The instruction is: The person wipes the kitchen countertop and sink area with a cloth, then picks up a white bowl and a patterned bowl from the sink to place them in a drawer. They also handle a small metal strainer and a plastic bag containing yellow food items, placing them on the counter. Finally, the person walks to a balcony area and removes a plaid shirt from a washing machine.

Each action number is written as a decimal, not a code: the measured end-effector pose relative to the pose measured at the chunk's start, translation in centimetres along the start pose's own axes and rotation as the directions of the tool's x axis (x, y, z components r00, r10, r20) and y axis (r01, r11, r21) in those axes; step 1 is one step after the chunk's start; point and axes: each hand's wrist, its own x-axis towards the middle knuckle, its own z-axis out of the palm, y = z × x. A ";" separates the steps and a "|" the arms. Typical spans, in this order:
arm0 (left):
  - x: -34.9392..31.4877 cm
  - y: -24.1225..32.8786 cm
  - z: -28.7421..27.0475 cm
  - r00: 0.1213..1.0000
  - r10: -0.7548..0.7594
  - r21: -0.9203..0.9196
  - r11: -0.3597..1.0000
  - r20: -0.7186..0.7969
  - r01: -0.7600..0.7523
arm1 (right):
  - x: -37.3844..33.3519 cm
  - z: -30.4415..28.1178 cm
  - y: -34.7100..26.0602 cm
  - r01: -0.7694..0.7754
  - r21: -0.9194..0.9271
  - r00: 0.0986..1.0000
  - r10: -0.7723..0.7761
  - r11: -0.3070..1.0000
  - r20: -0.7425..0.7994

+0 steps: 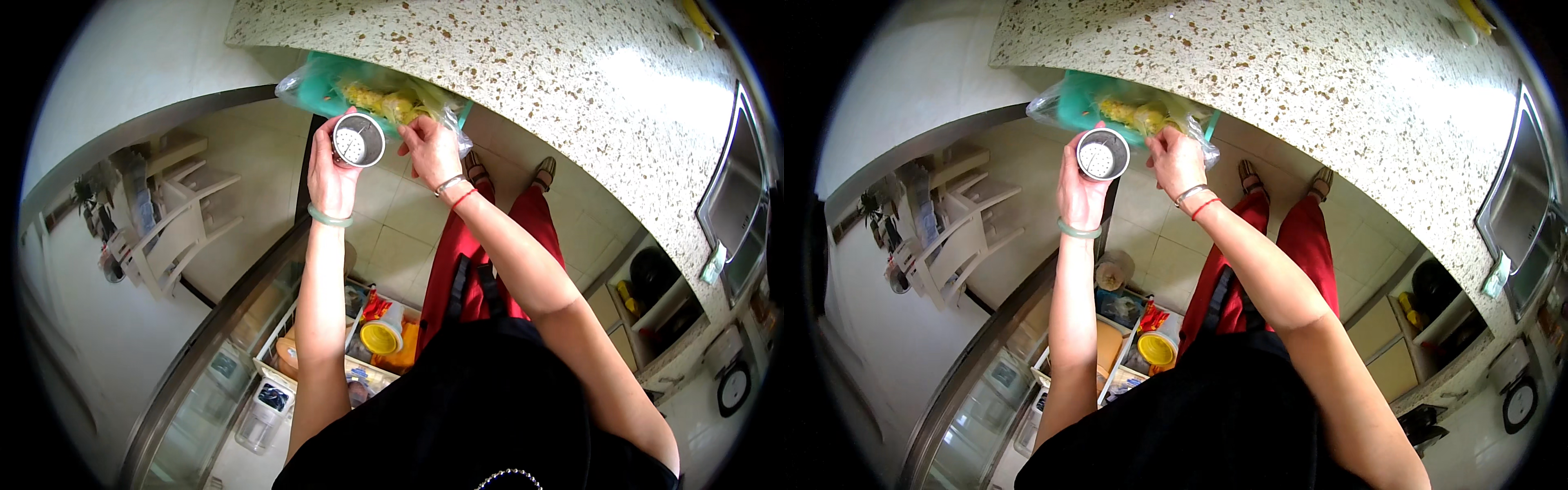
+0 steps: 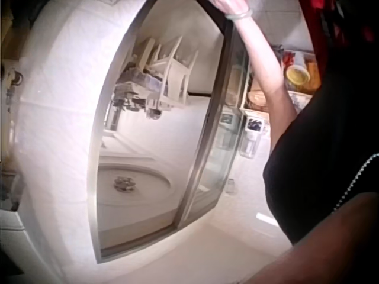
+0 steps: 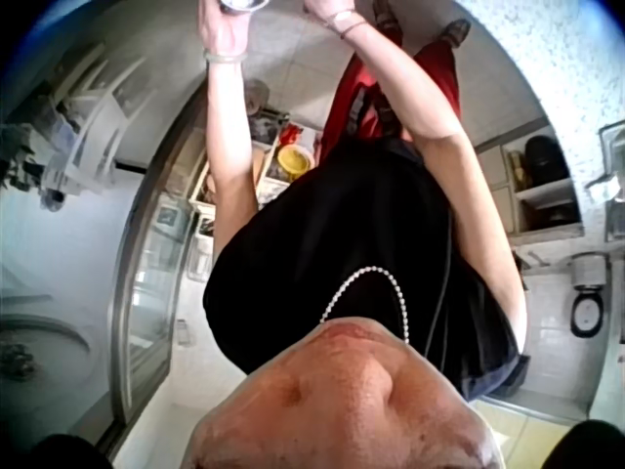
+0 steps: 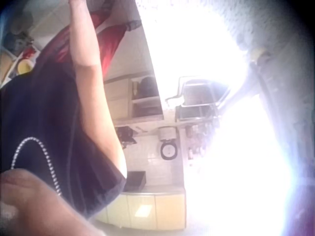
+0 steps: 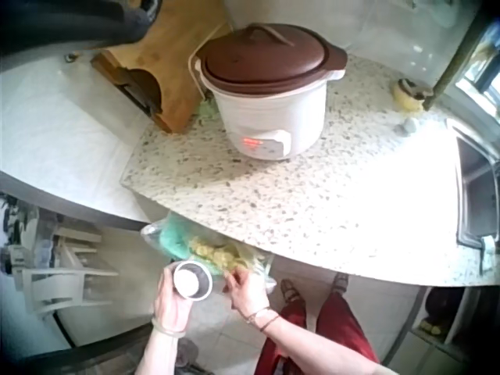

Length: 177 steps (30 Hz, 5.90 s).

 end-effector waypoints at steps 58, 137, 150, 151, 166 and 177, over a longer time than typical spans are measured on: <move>0.4 -15.3 31.8 0.889 0.402 0.525 0.719 0.220 -0.455 | -6.9 -31.5 -2.6 0.115 -0.179 0.831 -0.193 0.977 -0.522; -2.1 -11.4 -10.7 0.899 0.220 0.210 0.966 -0.379 -0.149 | -2.8 1.7 7.3 0.076 -0.022 0.945 -0.079 0.997 -0.317; -5.0 -11.8 -21.1 0.868 0.152 -0.306 0.895 -0.472 -0.324 | -2.8 6.1 6.3 0.709 -0.576 0.702 -0.332 0.407 0.630; -5.6 -13.9 -21.5 0.850 0.055 -0.466 0.817 -0.524 -0.340 | -2.7 6.7 6.0 0.727 -0.558 0.681 -0.315 0.400 0.662; 9.2 -13.1 -1.4 0.766 0.410 -0.046 0.868 -0.495 -0.495 | 11.6 4.4 4.8 0.248 0.277 0.968 -0.250 0.928 -0.026; 13.7 -13.3 0.0 0.746 0.280 -0.354 0.744 -0.604 -0.566 | 34.2 -0.7 8.2 0.431 0.328 0.888 -0.460 0.840 0.011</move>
